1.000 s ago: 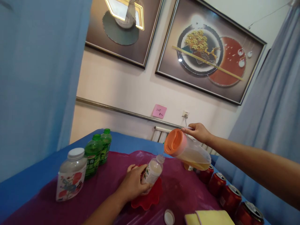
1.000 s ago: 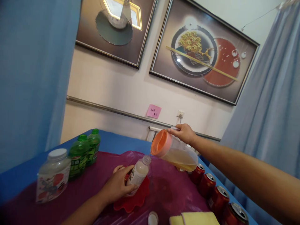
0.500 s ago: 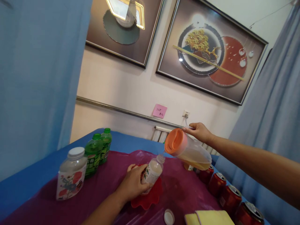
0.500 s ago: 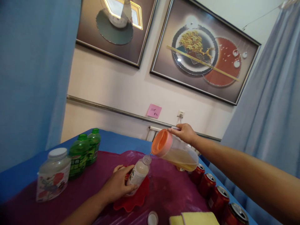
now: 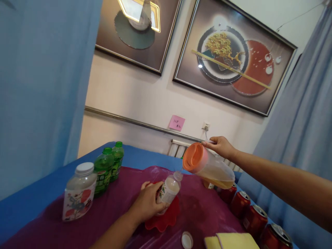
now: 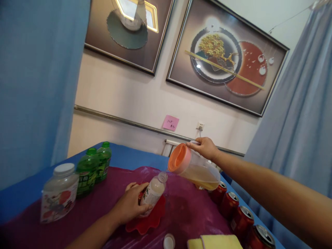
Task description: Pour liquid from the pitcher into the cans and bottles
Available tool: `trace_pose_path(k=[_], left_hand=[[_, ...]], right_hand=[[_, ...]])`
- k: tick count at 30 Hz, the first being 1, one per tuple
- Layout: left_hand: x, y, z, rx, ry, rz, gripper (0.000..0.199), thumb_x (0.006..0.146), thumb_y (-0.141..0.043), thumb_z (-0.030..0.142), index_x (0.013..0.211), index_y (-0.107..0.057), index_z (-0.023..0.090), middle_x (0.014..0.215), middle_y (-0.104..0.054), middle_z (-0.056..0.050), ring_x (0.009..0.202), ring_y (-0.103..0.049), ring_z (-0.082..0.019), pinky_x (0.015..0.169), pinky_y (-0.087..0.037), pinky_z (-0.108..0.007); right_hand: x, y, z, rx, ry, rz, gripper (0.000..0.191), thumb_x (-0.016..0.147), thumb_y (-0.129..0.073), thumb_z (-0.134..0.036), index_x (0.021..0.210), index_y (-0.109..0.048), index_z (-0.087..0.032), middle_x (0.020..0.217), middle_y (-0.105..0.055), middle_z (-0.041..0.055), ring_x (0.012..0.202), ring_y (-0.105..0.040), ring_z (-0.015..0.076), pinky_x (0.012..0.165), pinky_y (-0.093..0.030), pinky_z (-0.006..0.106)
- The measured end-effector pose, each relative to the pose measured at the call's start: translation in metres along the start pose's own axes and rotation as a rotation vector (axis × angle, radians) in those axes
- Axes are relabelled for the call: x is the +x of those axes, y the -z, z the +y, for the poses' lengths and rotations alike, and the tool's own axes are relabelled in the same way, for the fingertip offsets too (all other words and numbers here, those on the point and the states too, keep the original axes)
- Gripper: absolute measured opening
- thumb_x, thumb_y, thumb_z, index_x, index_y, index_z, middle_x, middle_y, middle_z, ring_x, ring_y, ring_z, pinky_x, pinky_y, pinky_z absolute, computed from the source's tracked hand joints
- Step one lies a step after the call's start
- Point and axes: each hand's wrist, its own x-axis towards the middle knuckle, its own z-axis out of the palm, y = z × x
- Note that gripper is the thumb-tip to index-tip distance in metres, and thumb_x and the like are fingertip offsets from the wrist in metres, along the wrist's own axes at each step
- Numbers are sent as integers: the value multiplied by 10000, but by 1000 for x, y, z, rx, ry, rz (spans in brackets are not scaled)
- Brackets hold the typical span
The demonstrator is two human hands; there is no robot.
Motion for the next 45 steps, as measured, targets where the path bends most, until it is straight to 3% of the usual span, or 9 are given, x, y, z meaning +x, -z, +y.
trace_pose_path(k=[5, 12, 30, 37, 45], left_hand=[[0, 0, -1, -4, -2, -13, 707, 619, -795, 327, 1300, -634, 228, 1287, -707, -95, 1220, -595, -361, 1184, -243, -548], [-1, 0, 1, -1, -4, 4, 653, 606, -800, 331, 1241, -664, 270, 1247, -730, -67, 1190, -617, -343, 1185, -257, -526], [-2, 4, 5, -1, 2, -11, 626, 603, -792, 348, 1212, -681, 257, 1224, -739, -65, 1176, -622, -357, 1170, -285, -517], [-1, 4, 5, 5, 24, -25, 700, 605, -807, 357, 1276, -647, 236, 1298, -704, -89, 1253, -574, -372, 1194, -231, -523], [-2, 3, 3, -3, -4, -3, 625, 596, -801, 356, 1201, -677, 263, 1223, -738, -66, 1172, -622, -354, 1167, -283, -513]], right_hand=[[1, 0, 3, -8, 0, 9, 712, 647, -599, -874, 538, -283, -246, 507, -264, -72, 505, -255, 93, 484, -191, 272], [1, -1, 4, 0, 13, 9, 714, 655, -596, -876, 540, -285, -244, 501, -267, -72, 495, -253, 89, 472, -185, 270], [0, 0, 3, -12, -4, 8, 695, 655, -610, -855, 539, -300, -244, 503, -270, -70, 499, -262, 90, 477, -192, 263], [0, 1, 4, -3, 2, 17, 705, 644, -607, -871, 540, -297, -246, 500, -273, -70, 496, -256, 90, 471, -190, 265], [-1, 1, 4, -11, 12, 22, 707, 652, -592, -879, 535, -302, -245, 497, -271, -69, 493, -258, 91, 465, -194, 264]])
